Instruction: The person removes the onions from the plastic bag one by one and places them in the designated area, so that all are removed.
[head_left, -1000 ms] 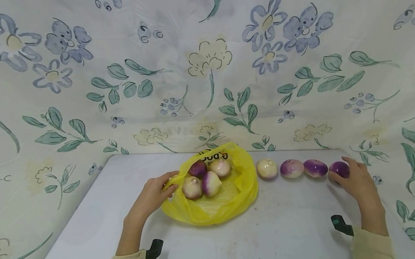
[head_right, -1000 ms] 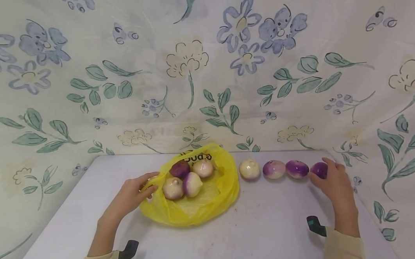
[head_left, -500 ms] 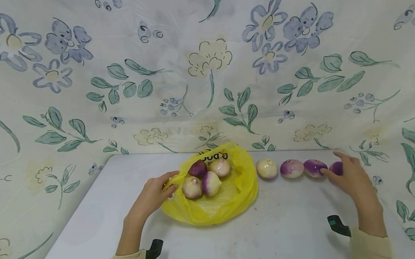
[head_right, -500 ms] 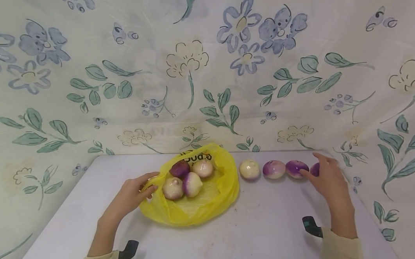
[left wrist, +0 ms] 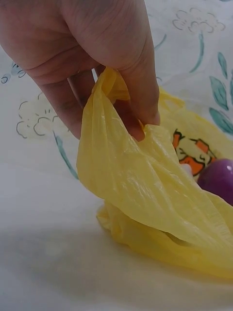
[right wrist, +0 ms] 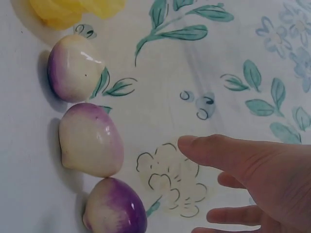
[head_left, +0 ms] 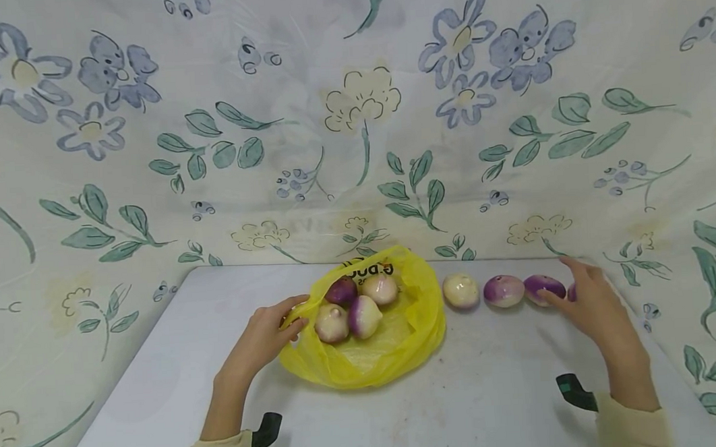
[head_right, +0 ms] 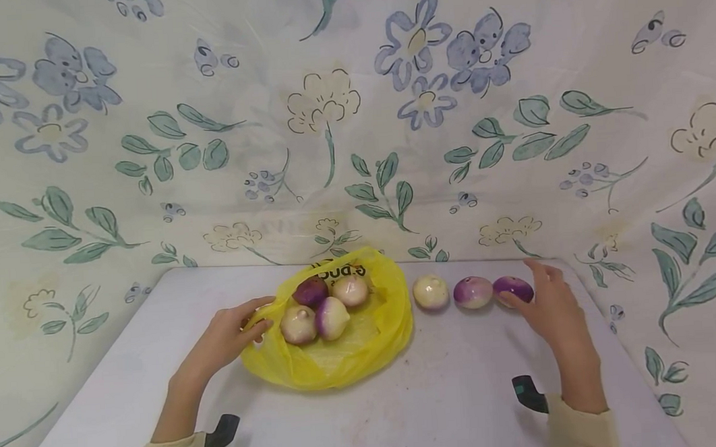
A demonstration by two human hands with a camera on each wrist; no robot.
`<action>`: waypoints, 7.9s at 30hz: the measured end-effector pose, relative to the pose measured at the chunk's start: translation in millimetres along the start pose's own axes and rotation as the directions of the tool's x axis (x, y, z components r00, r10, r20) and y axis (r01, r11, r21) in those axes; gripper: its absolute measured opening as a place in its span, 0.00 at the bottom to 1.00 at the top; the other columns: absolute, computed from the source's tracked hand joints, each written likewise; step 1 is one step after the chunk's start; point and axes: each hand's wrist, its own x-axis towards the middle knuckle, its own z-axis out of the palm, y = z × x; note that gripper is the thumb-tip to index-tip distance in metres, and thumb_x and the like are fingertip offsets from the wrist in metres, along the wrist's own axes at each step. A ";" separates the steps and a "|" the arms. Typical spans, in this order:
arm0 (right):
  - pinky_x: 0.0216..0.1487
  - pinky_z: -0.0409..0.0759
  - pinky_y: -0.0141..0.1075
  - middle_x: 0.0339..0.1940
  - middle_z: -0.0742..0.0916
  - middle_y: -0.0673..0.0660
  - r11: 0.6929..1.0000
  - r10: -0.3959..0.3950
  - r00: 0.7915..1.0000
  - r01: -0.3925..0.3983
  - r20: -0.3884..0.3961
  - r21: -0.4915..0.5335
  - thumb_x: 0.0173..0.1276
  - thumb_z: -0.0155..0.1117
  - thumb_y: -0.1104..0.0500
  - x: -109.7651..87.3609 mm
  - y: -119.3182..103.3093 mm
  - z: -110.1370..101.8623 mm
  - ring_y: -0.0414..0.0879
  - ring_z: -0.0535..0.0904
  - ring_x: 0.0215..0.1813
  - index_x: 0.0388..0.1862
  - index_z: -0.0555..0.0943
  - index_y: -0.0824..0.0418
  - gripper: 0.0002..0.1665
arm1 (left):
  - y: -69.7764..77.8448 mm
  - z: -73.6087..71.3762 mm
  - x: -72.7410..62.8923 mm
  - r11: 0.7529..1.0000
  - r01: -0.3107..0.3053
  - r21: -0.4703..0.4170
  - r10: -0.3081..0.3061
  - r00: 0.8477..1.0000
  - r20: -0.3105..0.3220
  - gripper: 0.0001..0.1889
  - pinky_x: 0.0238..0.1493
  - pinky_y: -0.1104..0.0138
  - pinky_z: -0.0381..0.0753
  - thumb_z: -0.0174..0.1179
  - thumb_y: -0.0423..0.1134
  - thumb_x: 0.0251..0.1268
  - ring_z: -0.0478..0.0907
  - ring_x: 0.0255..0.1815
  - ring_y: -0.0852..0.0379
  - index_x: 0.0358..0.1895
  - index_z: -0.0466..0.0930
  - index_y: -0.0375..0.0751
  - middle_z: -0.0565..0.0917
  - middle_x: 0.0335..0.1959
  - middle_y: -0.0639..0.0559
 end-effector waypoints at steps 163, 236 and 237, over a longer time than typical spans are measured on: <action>0.60 0.79 0.52 0.70 0.73 0.57 0.882 -0.471 0.859 0.465 0.201 0.076 0.57 0.76 0.48 -21.4 -209.7 118.1 0.54 0.77 0.63 0.73 0.64 0.43 0.46 | -0.7 -1.8 -1.0 1.000 -0.005 -0.021 0.005 1.000 -0.005 0.24 0.33 0.72 0.78 0.62 0.37 0.67 0.78 0.27 0.61 0.66 0.73 0.43 0.84 0.33 0.52; 0.50 0.80 0.59 0.58 0.79 0.69 0.935 -0.318 0.924 0.343 0.213 -0.091 0.53 0.78 0.49 -16.0 -70.0 65.9 0.61 0.81 0.52 0.69 0.70 0.57 0.45 | -0.7 -3.9 -2.5 0.999 0.030 -0.015 -0.030 1.000 -0.001 0.24 0.35 0.72 0.79 0.61 0.38 0.68 0.78 0.28 0.61 0.67 0.72 0.44 0.85 0.36 0.50; 0.49 0.80 0.60 0.58 0.79 0.69 0.936 -0.312 0.924 0.339 0.220 -0.094 0.53 0.78 0.49 -15.7 -69.8 66.4 0.61 0.81 0.52 0.69 0.70 0.57 0.46 | -0.9 -3.9 -2.6 1.000 0.028 -0.014 -0.028 1.000 0.001 0.24 0.35 0.72 0.79 0.61 0.38 0.68 0.78 0.28 0.61 0.67 0.72 0.44 0.85 0.36 0.50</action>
